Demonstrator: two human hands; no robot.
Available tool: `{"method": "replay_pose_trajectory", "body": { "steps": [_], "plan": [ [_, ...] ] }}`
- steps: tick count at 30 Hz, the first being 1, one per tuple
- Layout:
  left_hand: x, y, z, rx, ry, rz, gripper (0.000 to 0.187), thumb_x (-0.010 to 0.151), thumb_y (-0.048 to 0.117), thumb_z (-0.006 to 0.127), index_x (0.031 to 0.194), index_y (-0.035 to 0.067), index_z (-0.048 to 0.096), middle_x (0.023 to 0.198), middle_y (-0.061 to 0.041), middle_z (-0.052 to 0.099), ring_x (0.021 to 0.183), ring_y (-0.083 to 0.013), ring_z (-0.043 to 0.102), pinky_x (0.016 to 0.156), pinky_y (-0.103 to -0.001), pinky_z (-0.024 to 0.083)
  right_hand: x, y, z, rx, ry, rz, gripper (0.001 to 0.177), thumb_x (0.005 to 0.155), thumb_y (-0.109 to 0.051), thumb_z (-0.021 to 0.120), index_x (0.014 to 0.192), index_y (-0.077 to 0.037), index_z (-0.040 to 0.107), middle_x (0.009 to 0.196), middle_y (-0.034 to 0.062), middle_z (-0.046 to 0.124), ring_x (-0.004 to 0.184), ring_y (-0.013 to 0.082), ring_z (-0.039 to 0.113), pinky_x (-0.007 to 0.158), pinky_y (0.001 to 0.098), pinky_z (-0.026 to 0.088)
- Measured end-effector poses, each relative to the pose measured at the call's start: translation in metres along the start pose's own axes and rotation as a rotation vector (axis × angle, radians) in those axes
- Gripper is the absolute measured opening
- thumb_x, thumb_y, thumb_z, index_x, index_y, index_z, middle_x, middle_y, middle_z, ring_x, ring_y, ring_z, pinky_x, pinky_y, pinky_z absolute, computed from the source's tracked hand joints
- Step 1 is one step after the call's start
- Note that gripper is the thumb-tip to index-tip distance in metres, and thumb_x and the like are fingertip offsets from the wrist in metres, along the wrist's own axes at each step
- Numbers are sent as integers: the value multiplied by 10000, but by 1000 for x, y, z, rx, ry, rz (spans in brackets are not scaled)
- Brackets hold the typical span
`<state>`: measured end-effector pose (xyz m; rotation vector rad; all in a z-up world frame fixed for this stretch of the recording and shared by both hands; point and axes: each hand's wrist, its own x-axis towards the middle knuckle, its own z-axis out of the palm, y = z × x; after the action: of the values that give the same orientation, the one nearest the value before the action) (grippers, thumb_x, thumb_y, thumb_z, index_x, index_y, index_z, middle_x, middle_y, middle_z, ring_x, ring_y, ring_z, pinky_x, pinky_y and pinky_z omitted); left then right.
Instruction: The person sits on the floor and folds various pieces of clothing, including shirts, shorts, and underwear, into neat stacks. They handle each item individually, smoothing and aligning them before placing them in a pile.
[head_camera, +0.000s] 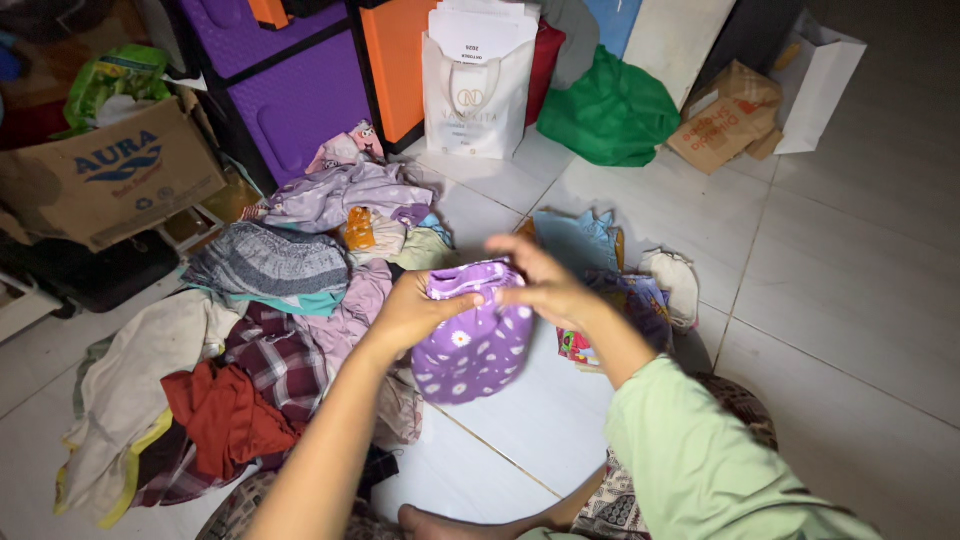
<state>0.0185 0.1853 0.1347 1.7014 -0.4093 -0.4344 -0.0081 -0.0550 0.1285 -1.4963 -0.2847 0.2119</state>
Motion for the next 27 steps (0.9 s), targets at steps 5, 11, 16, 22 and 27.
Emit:
{"method": "replay_pose_trajectory", "body": {
  "steps": [5,11,16,22,27],
  "plan": [
    [-5,-1,-4,40,-70,159,308,751,183,857,1018,44,792,872,3,793,737,-54,683,697,-253,577,7,20,-25,-42,-81,117,334,886,20,713,1220,18,704,1134,62,754,1020,131,680,957,303,533],
    [12,-11,-23,430,-11,20,223,805,261,842,945,89,822,761,-56,787,640,-121,677,663,-314,554,34,50,-42,-270,-25,125,262,889,8,704,1149,-16,721,1072,9,760,951,86,663,898,267,529],
    [23,-10,-26,485,204,238,187,827,237,829,943,93,806,768,-82,772,635,-179,717,664,-335,559,48,45,-58,-358,199,41,215,956,7,640,1156,13,717,983,66,718,829,125,620,739,328,522],
    [7,-51,-16,486,215,322,271,779,89,762,1042,136,806,921,-96,789,787,-209,740,765,-344,568,12,75,-70,-601,130,-235,323,883,9,675,1204,-3,703,1144,91,766,1060,158,668,936,310,541],
    [-31,-145,17,629,15,313,347,700,65,810,1044,104,796,1037,-158,747,934,-325,709,848,-406,552,-62,150,-25,-837,37,-130,422,757,7,733,1176,-38,718,1172,137,751,1090,249,715,949,362,552]
  ]
}}
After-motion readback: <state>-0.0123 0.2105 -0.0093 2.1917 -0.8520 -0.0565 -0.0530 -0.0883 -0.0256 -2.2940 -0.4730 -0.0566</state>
